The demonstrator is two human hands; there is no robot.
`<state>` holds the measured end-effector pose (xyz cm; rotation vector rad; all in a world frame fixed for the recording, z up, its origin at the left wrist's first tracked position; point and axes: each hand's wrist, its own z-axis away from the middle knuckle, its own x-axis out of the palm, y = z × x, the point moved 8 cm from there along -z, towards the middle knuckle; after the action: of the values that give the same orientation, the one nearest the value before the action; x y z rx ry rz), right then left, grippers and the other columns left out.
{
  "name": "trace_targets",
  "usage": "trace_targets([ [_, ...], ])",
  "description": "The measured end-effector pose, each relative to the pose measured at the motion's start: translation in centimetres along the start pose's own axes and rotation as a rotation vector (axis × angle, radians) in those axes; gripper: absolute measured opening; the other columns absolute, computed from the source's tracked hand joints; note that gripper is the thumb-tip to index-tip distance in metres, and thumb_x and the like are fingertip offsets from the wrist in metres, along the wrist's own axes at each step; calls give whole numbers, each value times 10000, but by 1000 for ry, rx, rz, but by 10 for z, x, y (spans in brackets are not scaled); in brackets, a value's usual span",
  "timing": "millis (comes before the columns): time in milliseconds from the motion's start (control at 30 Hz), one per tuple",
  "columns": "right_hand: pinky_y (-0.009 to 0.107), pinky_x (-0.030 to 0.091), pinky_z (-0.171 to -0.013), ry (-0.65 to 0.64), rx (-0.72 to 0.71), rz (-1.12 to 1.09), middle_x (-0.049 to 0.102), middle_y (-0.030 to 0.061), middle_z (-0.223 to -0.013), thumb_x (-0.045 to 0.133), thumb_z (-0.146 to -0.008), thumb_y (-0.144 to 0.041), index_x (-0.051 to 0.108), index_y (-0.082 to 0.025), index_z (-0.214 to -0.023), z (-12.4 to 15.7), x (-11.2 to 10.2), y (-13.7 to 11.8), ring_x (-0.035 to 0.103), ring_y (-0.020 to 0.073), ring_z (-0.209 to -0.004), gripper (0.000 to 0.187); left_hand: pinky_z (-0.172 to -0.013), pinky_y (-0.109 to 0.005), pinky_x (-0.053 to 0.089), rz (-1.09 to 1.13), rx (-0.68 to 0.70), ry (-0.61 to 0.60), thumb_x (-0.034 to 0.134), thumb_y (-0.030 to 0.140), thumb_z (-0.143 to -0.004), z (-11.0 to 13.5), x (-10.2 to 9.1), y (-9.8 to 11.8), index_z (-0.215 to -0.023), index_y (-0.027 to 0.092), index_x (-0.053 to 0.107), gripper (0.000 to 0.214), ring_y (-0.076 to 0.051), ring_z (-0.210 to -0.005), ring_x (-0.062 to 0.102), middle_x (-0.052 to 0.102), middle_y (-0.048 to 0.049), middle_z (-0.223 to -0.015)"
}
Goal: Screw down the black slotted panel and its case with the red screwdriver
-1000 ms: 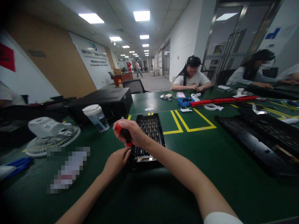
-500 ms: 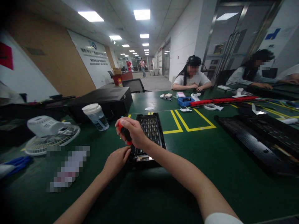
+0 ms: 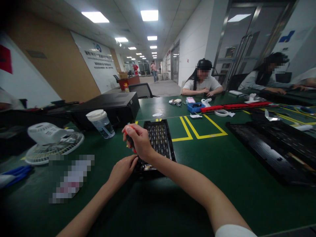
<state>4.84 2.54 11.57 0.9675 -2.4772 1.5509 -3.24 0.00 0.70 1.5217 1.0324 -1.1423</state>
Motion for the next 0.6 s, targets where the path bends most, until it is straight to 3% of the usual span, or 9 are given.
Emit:
trace_targets([
  [600,134,295,-353,294,-66,118,484,-55,-586,483,-824,-373,541,-166,-778,2,-13,-2,392,21,-380,219,-742,-260,413,-11,3,-15,289,320,-916,1,1,-1,-1007,209,579,324,-179,-900,614,671,-49,-972],
])
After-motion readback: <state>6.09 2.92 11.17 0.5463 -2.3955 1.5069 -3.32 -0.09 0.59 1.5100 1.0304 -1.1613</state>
